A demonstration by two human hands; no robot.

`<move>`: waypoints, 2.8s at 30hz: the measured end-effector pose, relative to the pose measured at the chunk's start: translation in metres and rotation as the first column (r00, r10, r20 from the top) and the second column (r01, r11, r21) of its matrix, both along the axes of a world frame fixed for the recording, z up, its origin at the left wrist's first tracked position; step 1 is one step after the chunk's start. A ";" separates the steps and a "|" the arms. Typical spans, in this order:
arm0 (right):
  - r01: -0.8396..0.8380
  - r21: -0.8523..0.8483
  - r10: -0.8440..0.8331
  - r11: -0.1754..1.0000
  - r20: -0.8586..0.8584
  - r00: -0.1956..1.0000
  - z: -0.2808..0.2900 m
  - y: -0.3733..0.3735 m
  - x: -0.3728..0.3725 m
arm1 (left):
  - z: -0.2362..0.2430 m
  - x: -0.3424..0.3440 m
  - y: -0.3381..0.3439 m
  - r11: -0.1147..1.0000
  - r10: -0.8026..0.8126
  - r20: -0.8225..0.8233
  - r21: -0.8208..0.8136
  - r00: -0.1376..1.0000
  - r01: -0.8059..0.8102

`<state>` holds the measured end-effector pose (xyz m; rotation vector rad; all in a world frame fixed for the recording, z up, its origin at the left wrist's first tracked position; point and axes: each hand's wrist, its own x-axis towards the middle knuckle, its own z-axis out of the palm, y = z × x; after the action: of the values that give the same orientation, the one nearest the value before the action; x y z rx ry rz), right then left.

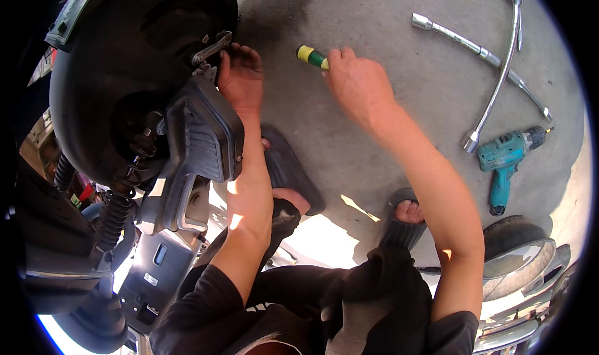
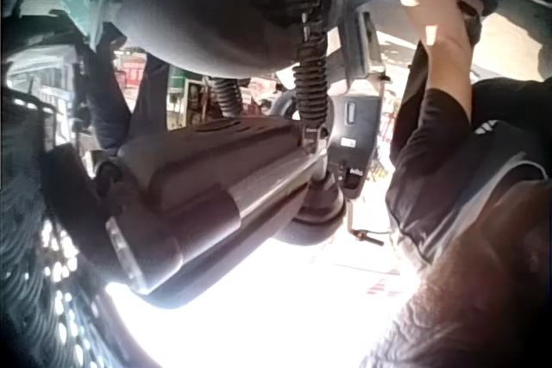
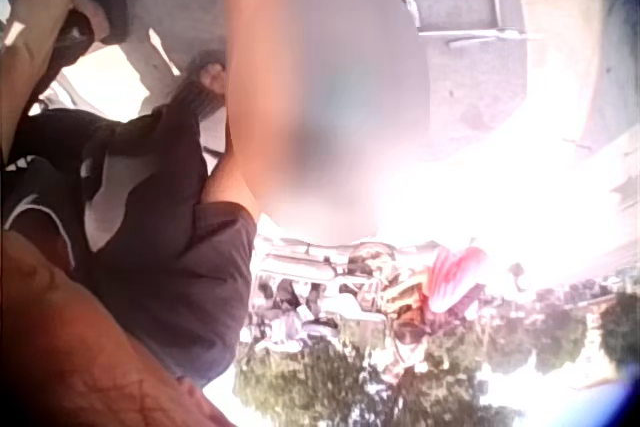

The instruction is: The person uses a socket wrench to loosen and remove bolts from the rear footrest area of a scooter. They then reattach the footrest and tighten the bolts by hand and with the wrench. The person also adjusts a spring and linkage near the rear wheel.

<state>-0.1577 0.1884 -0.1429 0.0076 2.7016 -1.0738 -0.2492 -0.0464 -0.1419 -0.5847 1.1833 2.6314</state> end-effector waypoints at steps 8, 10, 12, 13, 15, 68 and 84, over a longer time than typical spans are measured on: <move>-0.047 0.236 0.066 0.971 -0.073 0.995 -0.008 0.028 0.094 | -0.025 -0.005 -0.025 0.926 -0.224 -0.132 0.280 0.966 0.253; 0.160 0.172 -0.162 0.972 -0.006 0.987 0.004 0.044 0.118 | -0.029 -0.013 -0.033 0.865 -0.223 -0.091 0.440 0.970 0.241; 0.258 0.241 -0.277 0.936 0.051 0.959 0.008 0.066 0.136 | -0.032 -0.017 -0.024 0.805 -0.231 -0.089 0.542 0.969 0.242; 0.309 0.260 -0.335 0.915 0.063 0.940 0.007 0.075 0.142 | -0.031 -0.020 -0.020 0.818 -0.210 -0.133 0.518 0.969 0.248; 0.289 0.370 -0.332 0.883 0.056 0.942 0.002 0.086 0.149 | -0.029 -0.019 -0.015 0.792 -0.167 -0.084 0.582 0.982 0.185; 0.154 -0.557 -0.205 0.816 -0.030 0.978 0.012 -0.089 -0.140 | -0.027 -0.028 -0.018 0.803 -0.219 -0.028 0.563 0.975 0.197; 0.505 -0.795 -0.541 0.337 0.276 0.795 0.013 -0.169 -0.090 | 0.002 -0.013 -0.030 0.924 -0.270 -0.131 0.242 0.954 0.295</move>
<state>-0.2478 0.0193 -0.1303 0.7548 1.8669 -2.5086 -0.2620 -0.0761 -0.1398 -0.2214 0.8491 2.5259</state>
